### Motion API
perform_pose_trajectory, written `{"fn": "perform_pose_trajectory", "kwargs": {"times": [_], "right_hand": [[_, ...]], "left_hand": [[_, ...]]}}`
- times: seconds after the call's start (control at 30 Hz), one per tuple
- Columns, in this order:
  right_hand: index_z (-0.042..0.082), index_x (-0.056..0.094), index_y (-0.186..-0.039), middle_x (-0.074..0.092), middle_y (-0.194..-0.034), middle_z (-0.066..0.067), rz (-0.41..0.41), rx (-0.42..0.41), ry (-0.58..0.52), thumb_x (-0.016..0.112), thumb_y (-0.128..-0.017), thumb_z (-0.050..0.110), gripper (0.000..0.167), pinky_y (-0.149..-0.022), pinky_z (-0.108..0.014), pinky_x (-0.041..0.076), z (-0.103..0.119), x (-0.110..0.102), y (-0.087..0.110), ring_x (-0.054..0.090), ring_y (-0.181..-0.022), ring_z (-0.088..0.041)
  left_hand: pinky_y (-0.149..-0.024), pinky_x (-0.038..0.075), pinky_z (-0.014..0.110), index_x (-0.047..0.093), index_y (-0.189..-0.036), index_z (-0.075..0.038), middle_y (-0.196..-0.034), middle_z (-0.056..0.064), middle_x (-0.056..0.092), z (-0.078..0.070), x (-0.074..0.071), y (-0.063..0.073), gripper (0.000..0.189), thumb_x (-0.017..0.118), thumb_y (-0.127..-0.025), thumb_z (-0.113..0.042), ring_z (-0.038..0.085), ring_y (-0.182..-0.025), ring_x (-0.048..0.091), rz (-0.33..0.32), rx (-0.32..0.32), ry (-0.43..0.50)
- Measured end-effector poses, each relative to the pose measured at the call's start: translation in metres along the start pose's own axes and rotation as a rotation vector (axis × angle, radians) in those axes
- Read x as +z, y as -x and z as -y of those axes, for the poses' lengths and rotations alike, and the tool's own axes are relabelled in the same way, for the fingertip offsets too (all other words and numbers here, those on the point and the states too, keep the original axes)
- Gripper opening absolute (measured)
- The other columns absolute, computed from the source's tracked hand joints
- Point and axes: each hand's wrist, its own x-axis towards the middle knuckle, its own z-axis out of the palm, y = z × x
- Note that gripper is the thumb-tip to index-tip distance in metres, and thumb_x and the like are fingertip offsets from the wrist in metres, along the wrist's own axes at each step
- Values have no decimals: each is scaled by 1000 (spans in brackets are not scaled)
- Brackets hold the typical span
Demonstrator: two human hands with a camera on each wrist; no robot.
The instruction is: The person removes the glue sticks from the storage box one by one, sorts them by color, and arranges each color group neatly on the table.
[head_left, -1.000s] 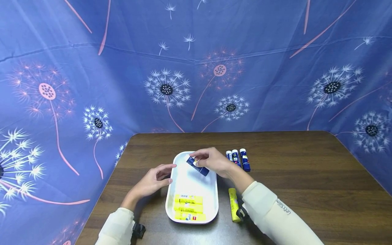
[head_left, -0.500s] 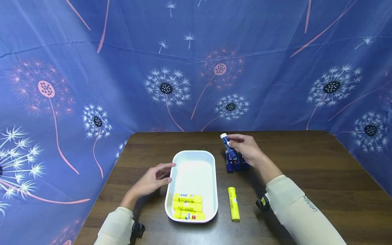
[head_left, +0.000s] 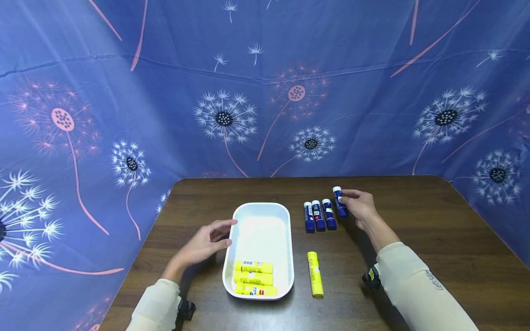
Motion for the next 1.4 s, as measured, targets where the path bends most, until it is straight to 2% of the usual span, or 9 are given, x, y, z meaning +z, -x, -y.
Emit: {"fn": "perform_pose_trajectory", "kwargs": {"times": [0.13, 0.33, 0.37, 0.47, 0.6, 0.8, 1.0, 1.23, 1.4], "right_hand": [[-5, 50, -147, 53, -146, -26, -53, 25, 73, 57, -102, 11, 49, -84, -21, 51, -11, -6, 1, 58, -117, -25], [-6, 56, -142, 58, -140, -29, -119, 19, 161, 61, -99, 10, 46, -72, -18, 52, -26, -3, 2, 63, -110, -28], [-7, 56, -141, 58, -140, -30, -129, 23, 171, 61, -99, 9, 46, -74, -21, 53, -27, -2, 2, 62, -112, -31], [-8, 58, -139, 59, -140, -30, -163, 27, 198, 62, -97, 7, 44, -83, -28, 54, -28, 0, 4, 51, -128, -41], [-8, 58, -138, 58, -140, -30, -182, 34, 200, 61, -97, 5, 43, -89, -36, 54, -27, 3, 6, 38, -138, -47], [-6, 57, -140, 58, -141, -30, -168, 35, 206, 60, -98, 7, 45, -85, -31, 54, -27, 3, 6, 40, -136, -46], [-6, 56, -141, 59, -139, -29, -149, 37, 225, 61, -98, 10, 46, -73, -21, 52, -28, 0, 7, 58, -120, -38], [-6, 49, -147, 56, -143, -32, -138, 30, 242, 61, -100, 17, 54, -94, -38, 55, -27, -2, 9, 57, -127, -42], [-7, 47, -149, 55, -143, -33, -135, 27, 237, 59, -101, 19, 56, -91, -37, 57, -28, -4, 8, 61, -123, -42]], "left_hand": [[-116, 45, 53, 56, -147, -11, -150, 13, 56, 1, -1, 0, 52, 71, -98, -14, 37, -135, 57, 3, -5, -10], [-115, 46, 53, 56, -147, -10, -149, 14, 56, 1, -1, -1, 52, 71, -98, -14, 37, -134, 59, 3, -2, -16], [-114, 46, 52, 56, -147, -10, -149, 14, 56, 1, -1, -1, 52, 71, -98, -15, 36, -134, 59, 3, 0, -15], [-114, 47, 51, 56, -147, -11, -149, 12, 57, 1, -1, -1, 52, 72, -97, -15, 35, -133, 60, 1, 2, -21], [-113, 48, 50, 57, -147, -11, -148, 12, 57, 0, -1, -1, 52, 72, -97, -15, 34, -133, 60, -1, 3, -18], [-113, 48, 52, 57, -146, -11, -148, 14, 57, -1, 0, 0, 51, 72, -97, -13, 36, -133, 59, -8, 3, -1], [-113, 49, 51, 56, -147, -10, -149, 14, 56, 0, 0, 0, 52, 71, -97, -12, 36, -134, 59, -2, 0, 6], [-113, 48, 53, 56, -147, -10, -149, 14, 56, 0, 1, 0, 52, 70, -97, -11, 37, -134, 59, -3, 7, 7], [-114, 46, 55, 55, -147, -9, -150, 15, 56, -1, 0, 0, 52, 70, -97, -11, 38, -134, 58, -1, 3, 7]]}}
